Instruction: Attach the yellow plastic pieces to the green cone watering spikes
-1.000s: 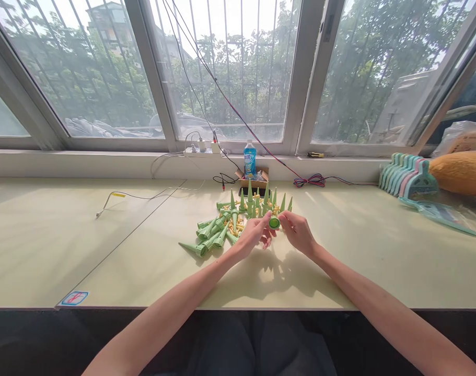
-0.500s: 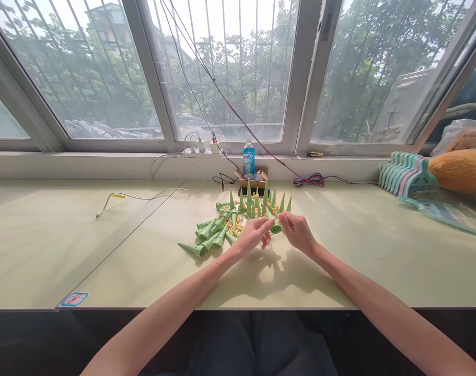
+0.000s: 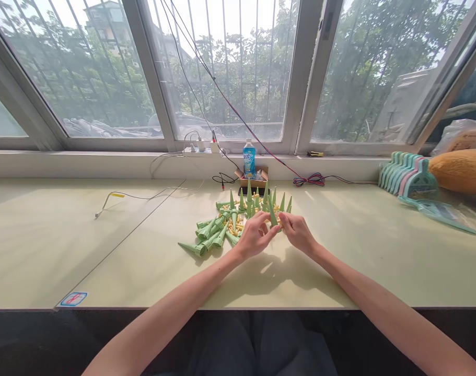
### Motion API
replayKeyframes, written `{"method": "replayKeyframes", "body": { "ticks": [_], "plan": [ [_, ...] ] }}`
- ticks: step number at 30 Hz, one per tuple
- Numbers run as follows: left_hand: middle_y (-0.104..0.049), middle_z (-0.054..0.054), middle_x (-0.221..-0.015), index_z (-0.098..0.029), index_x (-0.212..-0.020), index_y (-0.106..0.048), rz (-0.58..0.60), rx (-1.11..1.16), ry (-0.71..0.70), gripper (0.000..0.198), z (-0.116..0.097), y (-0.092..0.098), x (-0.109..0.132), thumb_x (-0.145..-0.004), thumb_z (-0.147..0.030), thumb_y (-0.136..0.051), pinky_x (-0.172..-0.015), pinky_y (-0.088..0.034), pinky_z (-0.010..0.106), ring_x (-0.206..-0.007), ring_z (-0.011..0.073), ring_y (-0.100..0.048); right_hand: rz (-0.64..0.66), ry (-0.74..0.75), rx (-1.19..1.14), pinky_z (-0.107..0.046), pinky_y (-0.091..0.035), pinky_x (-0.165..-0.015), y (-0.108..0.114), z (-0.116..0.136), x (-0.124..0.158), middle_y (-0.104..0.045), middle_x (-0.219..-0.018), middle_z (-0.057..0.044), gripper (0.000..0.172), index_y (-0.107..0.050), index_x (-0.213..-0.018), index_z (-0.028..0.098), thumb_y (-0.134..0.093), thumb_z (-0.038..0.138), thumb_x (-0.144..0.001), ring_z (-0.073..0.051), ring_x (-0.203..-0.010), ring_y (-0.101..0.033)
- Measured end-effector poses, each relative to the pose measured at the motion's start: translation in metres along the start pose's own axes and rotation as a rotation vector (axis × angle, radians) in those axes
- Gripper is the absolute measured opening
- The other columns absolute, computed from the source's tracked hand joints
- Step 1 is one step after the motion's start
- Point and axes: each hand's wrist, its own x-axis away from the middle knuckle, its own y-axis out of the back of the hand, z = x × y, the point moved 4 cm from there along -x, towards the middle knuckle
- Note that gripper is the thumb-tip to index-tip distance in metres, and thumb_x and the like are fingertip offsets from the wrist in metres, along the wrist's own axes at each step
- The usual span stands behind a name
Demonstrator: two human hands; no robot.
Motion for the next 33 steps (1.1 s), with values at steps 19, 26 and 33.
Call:
{"method": "replayKeyframes", "body": {
  "ticks": [19, 26, 33],
  "plan": [
    [-0.060, 0.005, -0.101, -0.019, -0.118, -0.060, 0.022, -0.170, -0.117, 0.028, 0.002, -0.002, 0.002, -0.094, -0.030, -0.053, -0.057, -0.048, 0.022, -0.057, 0.0061, -0.053, 0.054, -0.128, -0.057, -0.026, -0.033, -0.050, -0.005, -0.007, -0.001, -0.047, -0.053, 0.001, 0.057, -0.043, -0.059, 0.020, -0.032, 0.061, -0.097, -0.012, -0.049, -0.042],
    [-0.063, 0.008, -0.110, -0.019, -0.117, -0.059, -0.061, -0.090, -0.074, 0.027, 0.007, 0.000, -0.002, -0.092, -0.028, -0.054, -0.051, -0.049, 0.021, -0.060, 0.0082, -0.055, 0.071, -0.176, -0.184, -0.025, -0.032, -0.048, -0.009, -0.013, -0.001, -0.041, -0.052, 0.003, 0.053, -0.043, -0.064, 0.020, -0.033, 0.060, -0.097, -0.011, -0.047, -0.040],
    [-0.060, 0.009, -0.113, -0.020, -0.114, -0.057, -0.111, -0.053, -0.019, 0.025, 0.007, 0.004, -0.003, -0.091, -0.028, -0.055, -0.050, -0.049, 0.021, -0.058, 0.0071, -0.054, 0.098, -0.153, -0.152, -0.024, -0.029, -0.046, -0.009, -0.013, 0.000, -0.038, -0.054, 0.005, 0.042, -0.043, -0.071, 0.021, -0.039, 0.052, -0.098, -0.010, -0.046, -0.035]
  ]
}}
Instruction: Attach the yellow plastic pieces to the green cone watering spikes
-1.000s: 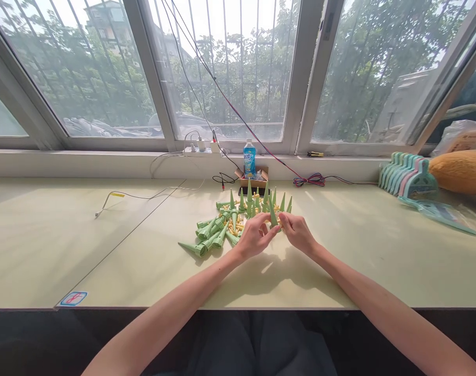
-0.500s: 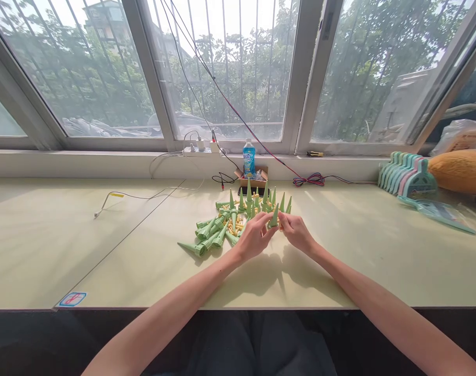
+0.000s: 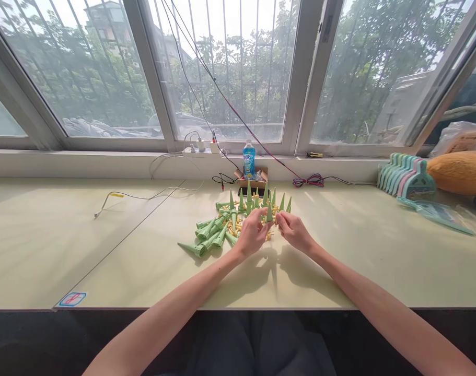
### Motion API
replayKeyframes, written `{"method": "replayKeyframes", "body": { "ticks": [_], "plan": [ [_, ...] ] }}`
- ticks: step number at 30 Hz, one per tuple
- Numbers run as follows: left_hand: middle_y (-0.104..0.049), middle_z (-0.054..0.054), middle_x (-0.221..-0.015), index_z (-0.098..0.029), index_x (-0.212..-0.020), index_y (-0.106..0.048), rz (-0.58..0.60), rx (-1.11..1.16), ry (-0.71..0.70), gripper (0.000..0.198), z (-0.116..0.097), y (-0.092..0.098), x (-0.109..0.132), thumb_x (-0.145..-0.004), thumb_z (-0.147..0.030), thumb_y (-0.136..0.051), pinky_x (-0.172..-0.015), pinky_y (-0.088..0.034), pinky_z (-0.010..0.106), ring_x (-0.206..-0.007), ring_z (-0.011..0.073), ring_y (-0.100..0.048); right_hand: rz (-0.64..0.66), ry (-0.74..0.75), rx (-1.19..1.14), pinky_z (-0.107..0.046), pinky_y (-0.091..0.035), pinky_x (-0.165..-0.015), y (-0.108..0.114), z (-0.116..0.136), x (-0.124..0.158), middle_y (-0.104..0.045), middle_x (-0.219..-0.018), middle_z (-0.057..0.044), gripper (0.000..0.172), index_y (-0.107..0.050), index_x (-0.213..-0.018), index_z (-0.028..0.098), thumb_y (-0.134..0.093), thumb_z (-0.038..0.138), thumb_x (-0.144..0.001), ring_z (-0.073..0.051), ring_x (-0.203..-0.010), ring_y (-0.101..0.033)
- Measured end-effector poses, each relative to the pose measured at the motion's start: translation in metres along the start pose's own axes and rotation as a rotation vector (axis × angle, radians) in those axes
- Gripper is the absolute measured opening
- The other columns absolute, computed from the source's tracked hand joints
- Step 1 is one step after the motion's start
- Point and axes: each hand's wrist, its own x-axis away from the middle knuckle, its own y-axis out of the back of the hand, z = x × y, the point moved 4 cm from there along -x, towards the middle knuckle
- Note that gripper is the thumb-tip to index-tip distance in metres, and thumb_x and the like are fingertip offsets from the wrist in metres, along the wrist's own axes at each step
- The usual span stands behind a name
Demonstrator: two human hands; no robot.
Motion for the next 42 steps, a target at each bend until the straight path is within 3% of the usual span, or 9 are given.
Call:
{"method": "replayKeyframes", "body": {
  "ticks": [3, 5, 9, 12, 16, 29, 36, 42],
  "plan": [
    [-0.060, 0.009, -0.109, -0.018, -0.110, -0.056, -0.054, 0.030, 0.092, 0.028, -0.0008, 0.0035, -0.0006, -0.088, -0.035, -0.060, -0.046, -0.046, 0.020, -0.054, 0.0061, -0.054, -0.051, 0.015, 0.024, -0.024, -0.029, -0.047, 0.0042, 0.0020, 0.0000, -0.038, -0.055, 0.005, 0.040, -0.042, -0.072, 0.021, -0.038, 0.050, -0.099, -0.010, -0.047, -0.035],
    [-0.063, 0.005, -0.089, -0.016, -0.099, -0.056, -0.043, 0.104, 0.174, 0.029, -0.0007, 0.0035, -0.0009, -0.090, -0.044, -0.056, -0.041, -0.041, 0.019, -0.047, 0.0063, -0.052, -0.078, 0.034, 0.051, -0.024, -0.030, -0.049, 0.0072, 0.0040, 0.0001, -0.039, -0.056, 0.005, 0.039, -0.043, -0.073, 0.021, -0.038, 0.049, -0.099, -0.010, -0.048, -0.035],
    [-0.052, -0.001, -0.052, -0.014, -0.071, -0.056, 0.057, 0.305, 0.298, 0.054, -0.0027, -0.0010, -0.0005, -0.093, -0.062, -0.041, -0.034, -0.034, 0.020, -0.035, 0.0089, -0.047, -0.079, 0.094, 0.100, -0.024, -0.030, -0.051, 0.0097, 0.0074, 0.0006, -0.039, -0.059, 0.005, 0.036, -0.045, -0.075, 0.020, -0.038, 0.046, -0.100, -0.010, -0.051, -0.034],
    [-0.053, 0.002, -0.050, -0.013, -0.064, -0.058, 0.118, 0.438, 0.416, 0.065, -0.0028, -0.0040, 0.0008, -0.088, -0.070, -0.041, -0.033, -0.034, 0.022, -0.036, 0.0104, -0.048, -0.040, 0.136, 0.127, -0.023, -0.031, -0.052, 0.0076, 0.0080, 0.0013, -0.038, -0.060, 0.005, 0.036, -0.045, -0.075, 0.020, -0.038, 0.045, -0.100, -0.010, -0.052, -0.033],
    [-0.055, 0.002, -0.052, -0.012, -0.063, -0.059, 0.176, 0.504, 0.493, 0.064, -0.0024, -0.0049, 0.0014, -0.084, -0.071, -0.049, -0.035, -0.033, 0.023, -0.036, 0.0093, -0.048, -0.011, 0.153, 0.125, -0.023, -0.032, -0.053, 0.0055, 0.0072, 0.0021, -0.036, -0.059, 0.005, 0.037, -0.044, -0.074, 0.020, -0.036, 0.045, -0.100, -0.010, -0.052, -0.033],
    [-0.063, 0.004, -0.064, -0.013, -0.067, -0.059, 0.245, 0.521, 0.493, 0.060, -0.0043, -0.0055, 0.0022, -0.081, -0.071, -0.054, -0.040, -0.035, 0.022, -0.038, 0.0071, -0.049, -0.023, 0.112, 0.067, -0.023, -0.033, -0.052, 0.0067, 0.0026, 0.0030, -0.040, -0.055, 0.005, 0.034, -0.045, -0.075, 0.021, -0.038, 0.044, -0.099, -0.010, -0.050, -0.037],
    [-0.054, -0.003, -0.048, -0.015, -0.073, -0.056, 0.225, 0.355, 0.352, 0.049, -0.0029, -0.0031, 0.0043, -0.082, -0.063, -0.059, -0.042, -0.037, 0.021, -0.038, 0.0090, -0.049, -0.020, 0.080, 0.041, -0.023, -0.031, -0.047, 0.0072, 0.0020, 0.0035, -0.039, -0.053, 0.005, 0.035, -0.043, -0.073, 0.021, -0.038, 0.045, -0.099, -0.011, -0.047, -0.036],
    [-0.057, -0.002, -0.062, -0.017, -0.083, -0.053, 0.131, 0.201, 0.225, 0.043, -0.0062, -0.0007, 0.0032, -0.077, -0.057, -0.068, -0.041, -0.039, 0.020, -0.046, 0.0097, -0.052, -0.004, 0.056, 0.000, -0.024, -0.032, -0.046, 0.0043, 0.0032, 0.0031, -0.040, -0.055, 0.004, 0.043, -0.038, -0.069, 0.022, -0.034, 0.052, -0.099, -0.011, -0.048, -0.038]
  ]
}}
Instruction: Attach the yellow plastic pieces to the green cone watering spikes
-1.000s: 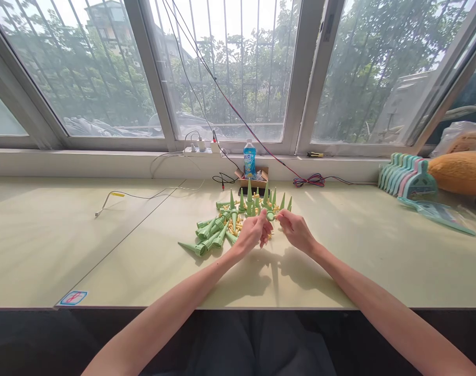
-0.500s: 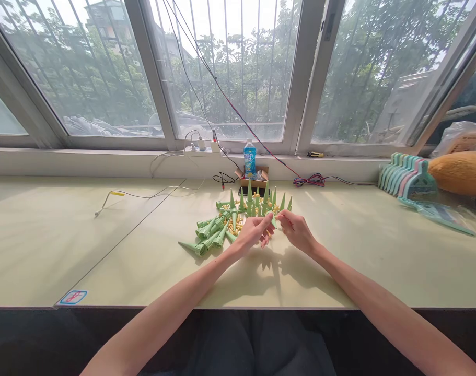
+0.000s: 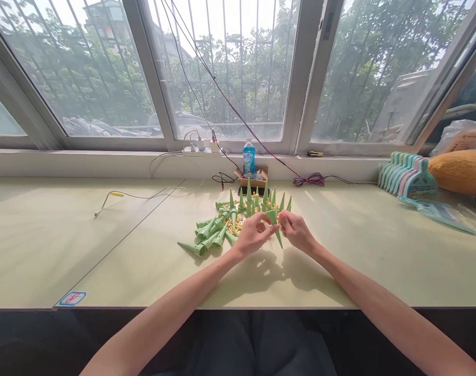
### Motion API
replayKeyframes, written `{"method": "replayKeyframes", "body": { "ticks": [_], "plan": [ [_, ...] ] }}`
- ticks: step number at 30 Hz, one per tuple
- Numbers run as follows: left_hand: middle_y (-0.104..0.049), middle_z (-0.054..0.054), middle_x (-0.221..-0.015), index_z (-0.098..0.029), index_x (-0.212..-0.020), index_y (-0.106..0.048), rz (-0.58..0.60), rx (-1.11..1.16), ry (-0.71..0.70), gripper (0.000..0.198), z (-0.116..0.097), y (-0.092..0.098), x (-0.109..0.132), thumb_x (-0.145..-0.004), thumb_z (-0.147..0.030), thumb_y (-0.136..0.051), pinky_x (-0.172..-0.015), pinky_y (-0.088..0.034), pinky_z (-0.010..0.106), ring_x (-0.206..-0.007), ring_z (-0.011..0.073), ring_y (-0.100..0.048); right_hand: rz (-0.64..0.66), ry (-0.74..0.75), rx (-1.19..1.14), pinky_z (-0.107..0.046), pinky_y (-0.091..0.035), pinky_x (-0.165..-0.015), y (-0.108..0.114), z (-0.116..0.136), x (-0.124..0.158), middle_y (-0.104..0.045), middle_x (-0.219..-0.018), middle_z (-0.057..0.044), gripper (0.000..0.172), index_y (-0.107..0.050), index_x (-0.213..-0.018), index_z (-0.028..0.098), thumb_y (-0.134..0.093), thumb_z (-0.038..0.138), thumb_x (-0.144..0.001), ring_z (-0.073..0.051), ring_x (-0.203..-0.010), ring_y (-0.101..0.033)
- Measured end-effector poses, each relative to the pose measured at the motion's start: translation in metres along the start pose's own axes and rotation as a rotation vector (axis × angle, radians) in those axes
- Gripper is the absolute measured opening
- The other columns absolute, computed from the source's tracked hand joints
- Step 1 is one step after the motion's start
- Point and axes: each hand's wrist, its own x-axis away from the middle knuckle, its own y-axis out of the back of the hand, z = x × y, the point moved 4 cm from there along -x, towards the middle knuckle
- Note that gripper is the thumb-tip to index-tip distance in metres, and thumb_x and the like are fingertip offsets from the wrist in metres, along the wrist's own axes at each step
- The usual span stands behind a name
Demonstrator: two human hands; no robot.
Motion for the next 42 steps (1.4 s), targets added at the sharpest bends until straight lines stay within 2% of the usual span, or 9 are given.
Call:
{"method": "replayKeyframes", "body": {
  "ticks": [4, 8, 15, 19, 23, 28, 36, 42],
  "plan": [
    [-0.059, 0.002, -0.085, -0.017, -0.085, -0.052, -0.074, -0.051, -0.126, 0.039, 0.000, 0.001, -0.001, -0.078, -0.052, -0.069, -0.048, -0.046, 0.021, -0.056, 0.0082, -0.055, 0.013, -0.009, -0.025, -0.024, -0.033, -0.046, -0.002, 0.000, -0.001, -0.040, -0.054, 0.003, 0.047, -0.038, -0.067, 0.022, -0.032, 0.057, -0.099, -0.011, -0.047, -0.039],
    [-0.057, 0.005, -0.093, -0.017, -0.085, -0.053, -0.087, -0.077, -0.171, 0.035, 0.000, 0.001, -0.001, -0.081, -0.049, -0.067, -0.049, -0.046, 0.021, -0.057, 0.0070, -0.053, 0.001, -0.012, -0.054, -0.024, -0.032, -0.045, -0.003, -0.001, -0.001, -0.040, -0.055, 0.003, 0.048, -0.039, -0.066, 0.022, -0.034, 0.057, -0.098, -0.011, -0.048, -0.039],
    [-0.061, 0.002, -0.076, -0.017, -0.092, -0.057, -0.101, 0.024, -0.070, 0.041, -0.004, 0.001, -0.002, -0.084, -0.057, -0.061, -0.044, -0.040, 0.020, -0.049, 0.0082, -0.051, -0.091, -0.012, -0.098, -0.024, -0.032, -0.046, -0.002, 0.001, -0.001, -0.041, -0.059, 0.003, 0.046, -0.038, -0.067, 0.021, -0.038, 0.056, -0.098, -0.010, -0.049, -0.036],
    [-0.052, -0.001, -0.057, -0.015, -0.077, -0.059, -0.132, 0.164, 0.025, 0.057, 0.000, 0.003, -0.004, -0.089, -0.068, -0.043, -0.037, -0.033, 0.021, -0.039, 0.0088, -0.047, -0.110, -0.011, -0.072, -0.024, -0.031, -0.046, 0.001, 0.000, -0.001, -0.039, -0.057, 0.003, 0.046, -0.039, -0.068, 0.021, -0.037, 0.056, -0.098, -0.011, -0.049, -0.036],
    [-0.048, 0.001, -0.046, -0.013, -0.060, -0.059, -0.054, 0.320, 0.169, 0.072, 0.007, 0.000, -0.005, -0.087, -0.075, -0.033, -0.035, -0.031, 0.022, -0.035, 0.0093, -0.044, -0.063, 0.040, -0.016, -0.024, -0.030, -0.048, 0.001, 0.003, 0.000, -0.037, -0.058, 0.004, 0.043, -0.041, -0.071, 0.021, -0.036, 0.053, -0.099, -0.011, -0.050, -0.033],
    [-0.055, 0.005, -0.048, -0.011, -0.060, -0.064, 0.082, 0.396, 0.347, 0.077, 0.012, -0.004, -0.004, -0.083, -0.079, -0.035, -0.038, -0.035, 0.022, -0.040, 0.0106, -0.047, 0.023, 0.077, 0.050, -0.024, -0.031, -0.050, -0.002, 0.006, 0.002, -0.037, -0.058, 0.004, 0.042, -0.040, -0.070, 0.021, -0.036, 0.051, -0.099, -0.011, -0.051, -0.033],
    [-0.063, 0.008, -0.061, -0.010, -0.070, -0.070, 0.177, 0.502, 0.351, 0.069, 0.018, -0.008, -0.003, -0.083, -0.073, -0.046, -0.039, -0.037, 0.022, -0.042, 0.0097, -0.049, 0.017, 0.058, 0.035, -0.023, -0.031, -0.048, -0.001, 0.004, 0.002, -0.039, -0.056, 0.004, 0.040, -0.040, -0.071, 0.021, -0.036, 0.050, -0.099, -0.011, -0.049, -0.034],
    [-0.064, 0.010, -0.067, -0.008, -0.075, -0.068, 0.198, 0.478, 0.319, 0.065, 0.012, -0.007, -0.001, -0.083, -0.070, -0.050, -0.041, -0.037, 0.023, -0.044, 0.0096, -0.049, 0.003, 0.054, 0.068, -0.024, -0.031, -0.048, 0.001, 0.009, 0.001, -0.040, -0.052, 0.004, 0.044, -0.038, -0.068, 0.022, -0.034, 0.055, -0.098, -0.011, -0.048, -0.036]
  ]
}}
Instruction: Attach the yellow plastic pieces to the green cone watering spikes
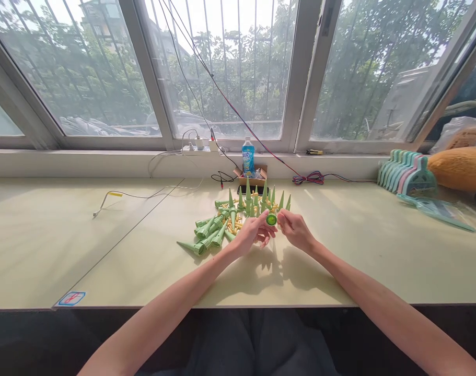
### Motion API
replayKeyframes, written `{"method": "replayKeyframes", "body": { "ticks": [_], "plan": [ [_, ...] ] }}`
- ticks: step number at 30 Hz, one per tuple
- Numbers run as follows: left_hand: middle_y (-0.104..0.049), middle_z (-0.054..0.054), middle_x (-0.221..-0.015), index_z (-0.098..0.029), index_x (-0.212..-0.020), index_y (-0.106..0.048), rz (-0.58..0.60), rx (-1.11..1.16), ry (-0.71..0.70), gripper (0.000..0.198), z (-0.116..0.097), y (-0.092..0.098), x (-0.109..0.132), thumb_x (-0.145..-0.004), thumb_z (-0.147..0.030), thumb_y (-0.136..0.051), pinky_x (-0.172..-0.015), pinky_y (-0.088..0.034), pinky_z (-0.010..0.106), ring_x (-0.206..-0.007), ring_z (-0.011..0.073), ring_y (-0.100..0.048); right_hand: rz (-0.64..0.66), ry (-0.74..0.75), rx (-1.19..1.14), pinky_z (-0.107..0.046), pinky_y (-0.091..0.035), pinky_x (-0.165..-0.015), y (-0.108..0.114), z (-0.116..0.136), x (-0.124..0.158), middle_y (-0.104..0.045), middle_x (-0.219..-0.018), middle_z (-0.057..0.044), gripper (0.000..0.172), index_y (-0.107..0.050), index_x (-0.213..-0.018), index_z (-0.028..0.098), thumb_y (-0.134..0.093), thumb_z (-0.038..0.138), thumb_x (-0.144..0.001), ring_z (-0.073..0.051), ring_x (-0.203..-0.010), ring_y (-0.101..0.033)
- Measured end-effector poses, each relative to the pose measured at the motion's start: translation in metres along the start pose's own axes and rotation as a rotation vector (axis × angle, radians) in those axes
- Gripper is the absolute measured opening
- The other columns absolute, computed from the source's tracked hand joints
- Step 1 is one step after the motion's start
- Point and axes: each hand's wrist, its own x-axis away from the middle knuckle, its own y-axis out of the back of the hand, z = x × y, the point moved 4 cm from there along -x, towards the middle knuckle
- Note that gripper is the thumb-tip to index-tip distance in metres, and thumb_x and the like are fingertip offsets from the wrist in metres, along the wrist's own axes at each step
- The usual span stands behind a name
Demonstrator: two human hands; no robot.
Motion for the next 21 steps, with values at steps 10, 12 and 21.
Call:
{"method": "replayKeyframes", "body": {
  "ticks": [10, 12, 21],
  "plan": [
    [-0.051, -0.003, -0.053, -0.016, -0.075, -0.055, -0.081, -0.434, -0.289, 0.042, -0.014, 0.003, 0.008, -0.085, -0.056, -0.059, -0.043, -0.036, 0.019, -0.045, 0.0087, -0.049, -0.010, 0.003, 0.027, -0.026, -0.029, -0.049, 0.002, 0.006, -0.001, -0.039, -0.053, 0.003, 0.047, -0.034, -0.064, 0.022, -0.032, 0.055, -0.098, -0.011, -0.049, -0.035],
    [-0.054, -0.002, -0.061, -0.016, -0.081, -0.056, -0.120, -0.482, -0.342, 0.038, -0.015, 0.003, 0.009, -0.084, -0.053, -0.062, -0.046, -0.041, 0.019, -0.052, 0.0097, -0.055, -0.009, 0.004, 0.032, -0.026, -0.028, -0.049, 0.002, 0.007, -0.001, -0.039, -0.053, 0.003, 0.048, -0.035, -0.063, 0.022, -0.033, 0.054, -0.098, -0.011, -0.049, -0.034],
    [-0.055, 0.005, -0.095, -0.015, -0.096, -0.065, -0.225, -0.665, -0.613, 0.028, -0.018, 0.001, 0.011, -0.084, -0.040, -0.066, -0.046, -0.047, 0.018, -0.056, 0.0047, -0.055, -0.012, -0.040, -0.026, -0.026, -0.029, -0.047, 0.001, 0.003, -0.003, -0.040, -0.049, 0.003, 0.050, -0.039, -0.062, 0.021, -0.034, 0.055, -0.098, -0.012, -0.047, -0.036]
  ]
}}
